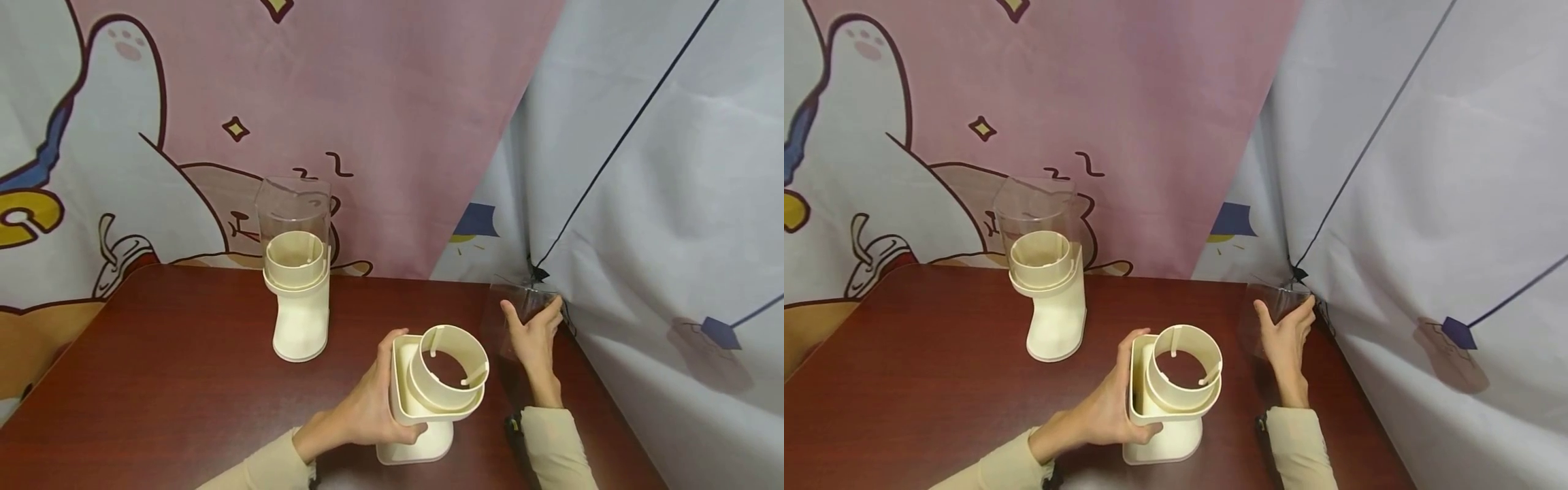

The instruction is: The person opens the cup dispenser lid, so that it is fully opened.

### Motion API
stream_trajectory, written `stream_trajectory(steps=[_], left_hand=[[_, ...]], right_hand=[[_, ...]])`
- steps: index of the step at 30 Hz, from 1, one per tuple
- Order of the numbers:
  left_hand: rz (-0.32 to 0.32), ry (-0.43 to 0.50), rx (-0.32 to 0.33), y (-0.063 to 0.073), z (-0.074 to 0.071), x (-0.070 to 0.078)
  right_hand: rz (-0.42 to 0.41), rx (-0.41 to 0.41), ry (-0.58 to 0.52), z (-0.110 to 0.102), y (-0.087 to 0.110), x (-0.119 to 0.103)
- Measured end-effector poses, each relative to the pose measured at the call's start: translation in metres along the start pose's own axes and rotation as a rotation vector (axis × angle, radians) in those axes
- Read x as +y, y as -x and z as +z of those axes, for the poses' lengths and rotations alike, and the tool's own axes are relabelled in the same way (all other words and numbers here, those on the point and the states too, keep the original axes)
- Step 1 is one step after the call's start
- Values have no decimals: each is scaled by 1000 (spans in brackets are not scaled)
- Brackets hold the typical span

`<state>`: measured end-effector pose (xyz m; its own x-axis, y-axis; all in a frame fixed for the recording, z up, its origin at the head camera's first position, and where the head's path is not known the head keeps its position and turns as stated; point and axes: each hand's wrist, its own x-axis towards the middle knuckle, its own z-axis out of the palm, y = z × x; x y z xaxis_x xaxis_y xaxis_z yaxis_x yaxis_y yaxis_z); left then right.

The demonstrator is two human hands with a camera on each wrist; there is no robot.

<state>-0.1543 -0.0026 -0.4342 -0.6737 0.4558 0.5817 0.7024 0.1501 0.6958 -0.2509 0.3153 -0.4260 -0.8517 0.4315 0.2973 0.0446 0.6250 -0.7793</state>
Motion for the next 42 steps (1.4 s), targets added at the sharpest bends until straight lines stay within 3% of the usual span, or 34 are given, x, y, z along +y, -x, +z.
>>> stream_trajectory(steps=[10, 19, 29, 32, 35, 38, 40, 42], left_hand=[[-4, 8, 2, -2, -1, 1], [-70, 58, -3, 0, -3, 2], [-44, 63, -9, 0, -1, 3], [-31, 51, -6, 0, 0, 2], [-11, 28, -5, 0, 0, 2], [2, 18, -1, 0, 0, 1], [4, 23, 0, 0, 0, 1], [5, 30, -1, 0, 0, 0]], right_hand=[[-9, 5, 12, 2, -2, 1], [1, -42, -10, 4, -5, 5], [36, -65, -62, 0, -7, 20], [47, 1, -79, -5, -6, 17], [-29, 191, -181, -11, -4, 8], [-219, 363, -338, -16, 0, -9], [-370, 394, -446, -18, 5, -23], [-521, 355, -551, -18, 13, -39]])
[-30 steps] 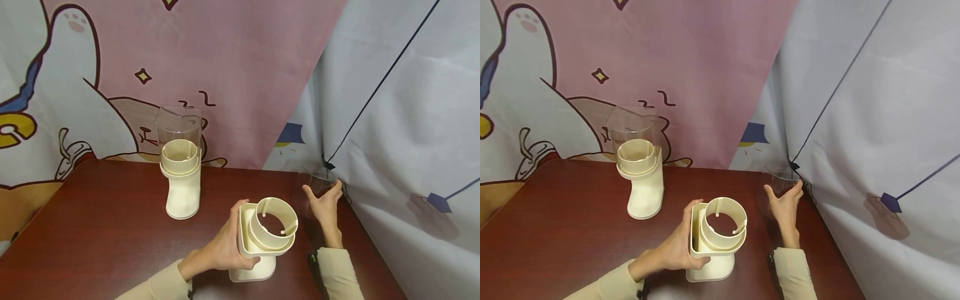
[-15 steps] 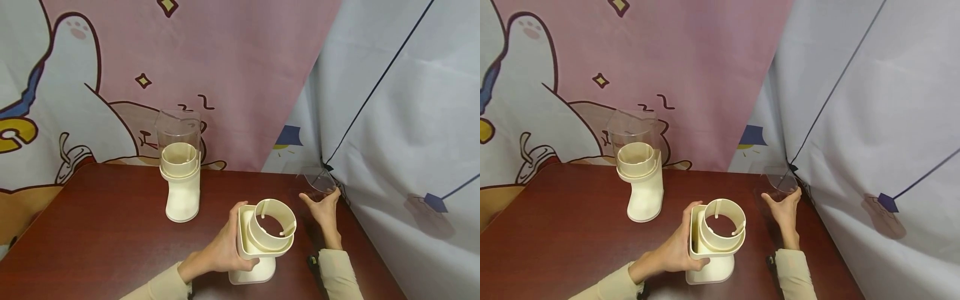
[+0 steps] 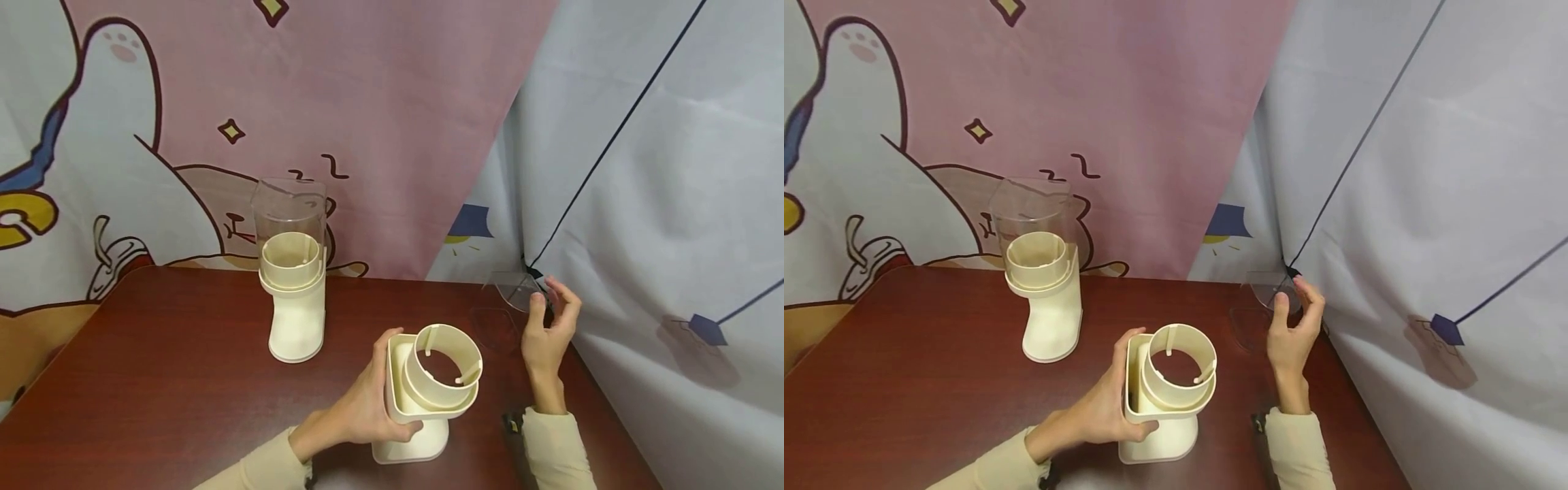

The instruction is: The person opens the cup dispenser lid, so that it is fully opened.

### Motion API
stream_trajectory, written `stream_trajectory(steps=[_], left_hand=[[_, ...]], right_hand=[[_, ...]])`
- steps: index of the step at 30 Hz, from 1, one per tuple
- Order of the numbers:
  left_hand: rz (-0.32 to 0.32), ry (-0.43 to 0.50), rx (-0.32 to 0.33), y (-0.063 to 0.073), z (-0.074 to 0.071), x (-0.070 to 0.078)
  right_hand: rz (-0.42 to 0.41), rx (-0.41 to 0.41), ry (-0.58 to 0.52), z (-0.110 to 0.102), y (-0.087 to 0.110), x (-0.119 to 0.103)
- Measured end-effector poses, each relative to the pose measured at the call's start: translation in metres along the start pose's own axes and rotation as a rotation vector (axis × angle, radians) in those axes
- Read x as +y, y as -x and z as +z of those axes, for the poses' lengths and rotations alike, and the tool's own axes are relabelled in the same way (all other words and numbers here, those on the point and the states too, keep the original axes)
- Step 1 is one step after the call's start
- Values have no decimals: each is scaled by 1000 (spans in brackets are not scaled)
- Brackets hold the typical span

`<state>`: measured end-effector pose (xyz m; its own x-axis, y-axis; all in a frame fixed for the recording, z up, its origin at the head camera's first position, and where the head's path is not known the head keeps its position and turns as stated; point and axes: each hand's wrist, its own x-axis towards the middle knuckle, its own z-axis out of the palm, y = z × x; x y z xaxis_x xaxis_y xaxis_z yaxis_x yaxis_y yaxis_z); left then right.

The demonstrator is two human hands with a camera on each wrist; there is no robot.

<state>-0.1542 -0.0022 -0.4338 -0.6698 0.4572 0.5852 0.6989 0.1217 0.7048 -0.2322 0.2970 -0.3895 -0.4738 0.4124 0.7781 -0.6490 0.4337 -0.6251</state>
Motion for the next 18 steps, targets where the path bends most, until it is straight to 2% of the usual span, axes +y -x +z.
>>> stream_trajectory(steps=[2, 4, 6, 9, 11, 13, 16, 18], left_hand=[[-6, -1, -5, 0, -1, 1], [-48, 2, -32, 1, -3, 3], [-108, -3, -72, 0, -8, 9], [-133, 8, -97, 0, -23, 22], [-118, 40, -34, 1, -30, 37], [-102, 82, 68, 5, -30, 54], [-141, 142, 169, 17, -17, 78], [-164, 148, 169, 23, -6, 87]], right_hand=[[-73, -90, -150, 10, 4, -17], [-92, -202, -243, 18, 9, -33], [-73, -328, -314, 24, 14, -48], [-4, -536, -382, 31, 22, -65], [56, -670, -465, 34, 26, -75], [127, -788, -539, 37, 29, -82], [194, -921, -615, 40, 34, -92], [227, -971, -610, 42, 37, -96]])
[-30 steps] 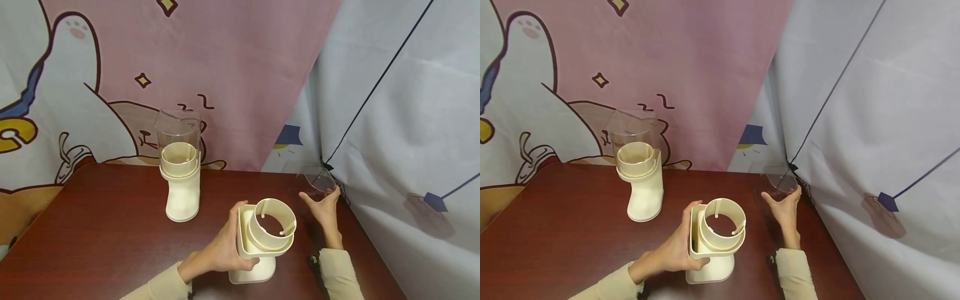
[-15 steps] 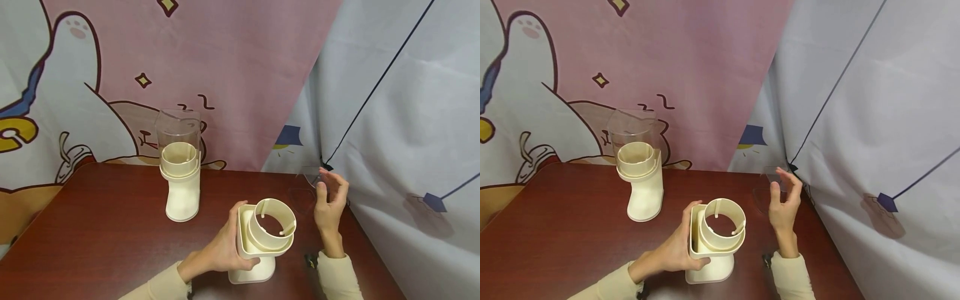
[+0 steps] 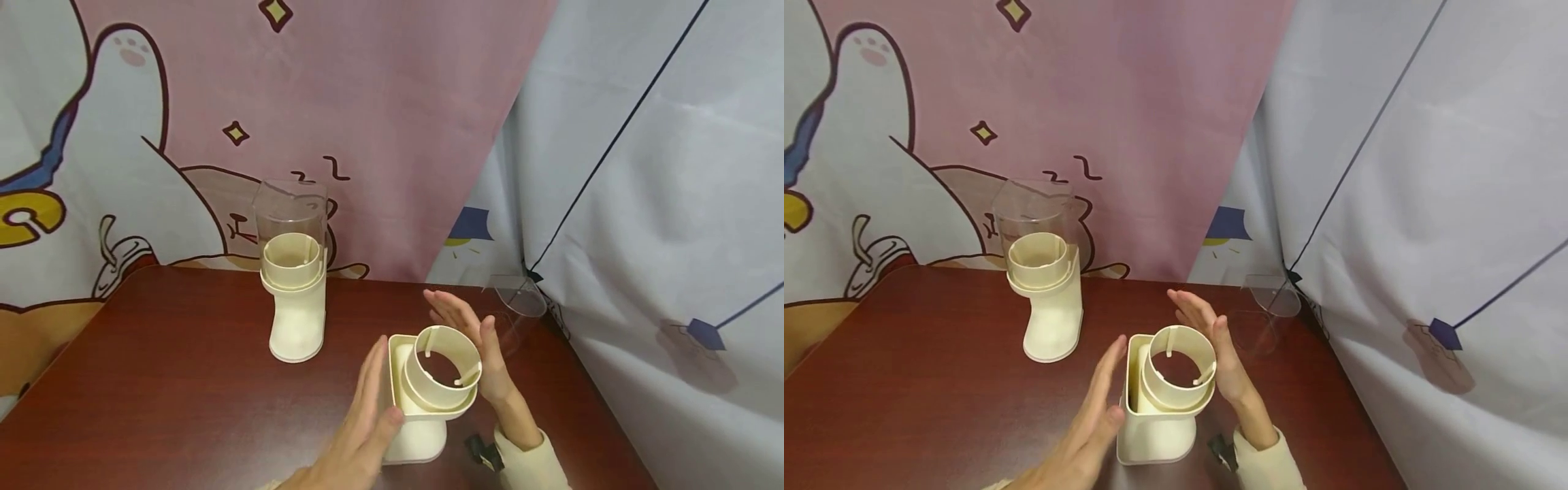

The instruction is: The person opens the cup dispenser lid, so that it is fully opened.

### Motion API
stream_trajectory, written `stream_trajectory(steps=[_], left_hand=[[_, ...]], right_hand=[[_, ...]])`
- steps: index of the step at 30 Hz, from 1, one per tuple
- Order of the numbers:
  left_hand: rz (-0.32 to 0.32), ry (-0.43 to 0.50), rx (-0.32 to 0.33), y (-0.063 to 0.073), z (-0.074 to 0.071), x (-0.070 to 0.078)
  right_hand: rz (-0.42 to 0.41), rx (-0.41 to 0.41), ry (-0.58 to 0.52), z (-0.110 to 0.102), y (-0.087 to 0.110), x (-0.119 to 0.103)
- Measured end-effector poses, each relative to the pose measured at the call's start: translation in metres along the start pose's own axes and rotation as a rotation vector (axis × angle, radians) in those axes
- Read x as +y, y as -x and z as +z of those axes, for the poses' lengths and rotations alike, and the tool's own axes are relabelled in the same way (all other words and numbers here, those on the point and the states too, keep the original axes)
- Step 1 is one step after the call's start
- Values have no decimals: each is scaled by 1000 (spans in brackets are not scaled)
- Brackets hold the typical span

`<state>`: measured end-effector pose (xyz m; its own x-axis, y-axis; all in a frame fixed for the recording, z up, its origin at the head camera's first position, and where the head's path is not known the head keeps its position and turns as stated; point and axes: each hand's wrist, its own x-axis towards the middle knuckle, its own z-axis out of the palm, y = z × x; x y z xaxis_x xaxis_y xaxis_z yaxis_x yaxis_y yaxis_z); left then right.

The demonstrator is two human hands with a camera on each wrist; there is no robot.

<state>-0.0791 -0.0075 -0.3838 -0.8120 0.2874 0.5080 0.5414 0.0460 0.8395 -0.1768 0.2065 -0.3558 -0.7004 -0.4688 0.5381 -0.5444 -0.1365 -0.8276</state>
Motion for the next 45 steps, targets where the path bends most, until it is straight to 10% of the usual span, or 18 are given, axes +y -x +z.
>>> stream_trajectory(steps=[8, 17, 23, 29, 33, 37, 45], left_hand=[[-83, 19, 35, -7, 24, -5], [-19, -17, -43, -42, 7, -34], [-43, -62, -83, -56, -7, -39], [-26, -115, 90, -23, 3, -13], [-128, -72, 33, -13, 12, -2], [-259, 20, 36, -30, 17, -6], [-264, 128, 130, -72, 21, -26]], right_hand=[[121, 76, 0, 13, 5, 0], [302, 359, 182, 30, 29, -21], [357, 289, 269, 21, 27, -27], [271, 202, 106, -1, 20, -16], [306, 88, 39, -3, 21, -9], [373, 88, 48, 9, 22, -7], [420, 303, 178, 29, 20, -9]])
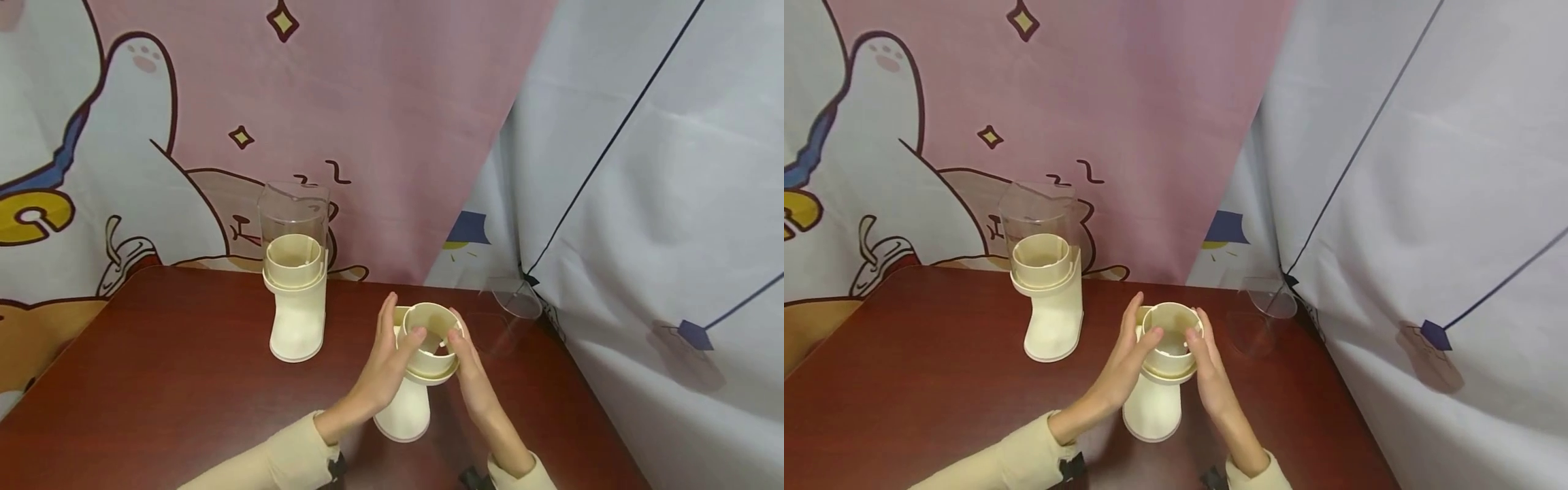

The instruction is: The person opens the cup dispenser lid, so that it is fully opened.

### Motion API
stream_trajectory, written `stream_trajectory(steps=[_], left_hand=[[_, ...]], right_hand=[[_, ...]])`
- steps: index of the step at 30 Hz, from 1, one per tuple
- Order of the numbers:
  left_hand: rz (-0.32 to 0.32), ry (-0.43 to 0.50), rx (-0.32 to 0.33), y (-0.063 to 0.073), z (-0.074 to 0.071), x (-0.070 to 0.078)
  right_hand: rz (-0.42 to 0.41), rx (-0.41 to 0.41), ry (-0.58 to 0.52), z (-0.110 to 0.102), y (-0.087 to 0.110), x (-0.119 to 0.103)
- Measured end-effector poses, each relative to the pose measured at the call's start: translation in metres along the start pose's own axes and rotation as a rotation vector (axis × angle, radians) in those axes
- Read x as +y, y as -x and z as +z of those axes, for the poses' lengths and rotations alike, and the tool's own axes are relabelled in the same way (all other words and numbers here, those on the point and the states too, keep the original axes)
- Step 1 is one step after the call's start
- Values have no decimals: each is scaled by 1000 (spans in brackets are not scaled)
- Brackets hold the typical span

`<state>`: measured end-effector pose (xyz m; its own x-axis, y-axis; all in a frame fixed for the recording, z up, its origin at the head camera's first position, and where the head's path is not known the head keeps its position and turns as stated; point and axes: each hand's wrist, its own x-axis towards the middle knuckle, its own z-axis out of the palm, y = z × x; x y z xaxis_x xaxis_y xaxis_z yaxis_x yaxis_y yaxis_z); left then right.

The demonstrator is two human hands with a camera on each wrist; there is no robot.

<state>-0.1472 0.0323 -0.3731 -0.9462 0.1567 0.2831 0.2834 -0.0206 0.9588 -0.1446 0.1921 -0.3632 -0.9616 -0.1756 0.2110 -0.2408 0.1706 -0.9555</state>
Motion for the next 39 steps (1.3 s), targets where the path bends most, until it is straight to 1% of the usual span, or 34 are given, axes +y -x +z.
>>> stream_trajectory(steps=[3, 7, 11, 15, 18, 22, 27, 30, 33, 35, 39], left_hand=[[20, 10, 3, -9, 4, -6], [56, 0, 16, -23, 11, -12], [78, -6, 22, -42, 20, -17], [93, -24, 27, -62, 30, -26], [109, -56, 37, -78, 38, -32], [102, -109, 51, -99, 47, -39], [91, -179, 69, -122, 56, -43], [88, -199, 87, -130, 58, -45], [94, -191, 86, -134, 57, -42], [89, -182, 74, -134, 57, -41], [74, -182, 55, -131, 56, -42]], right_hand=[[7, 39, 8, -2, -4, 4], [0, 66, -1, -10, -17, 12], [-25, 102, -3, -20, -32, 18], [-45, 150, -16, -31, -45, 26], [-50, 176, -40, -40, -55, 33], [-56, 197, -47, -52, -74, 42], [-31, 228, -60, -65, -97, 51], [-23, 228, -80, -69, -105, 54], [-36, 239, -97, -70, -110, 53], [-34, 249, -99, -70, -109, 53], [-2, 254, -102, -68, -105, 52]])
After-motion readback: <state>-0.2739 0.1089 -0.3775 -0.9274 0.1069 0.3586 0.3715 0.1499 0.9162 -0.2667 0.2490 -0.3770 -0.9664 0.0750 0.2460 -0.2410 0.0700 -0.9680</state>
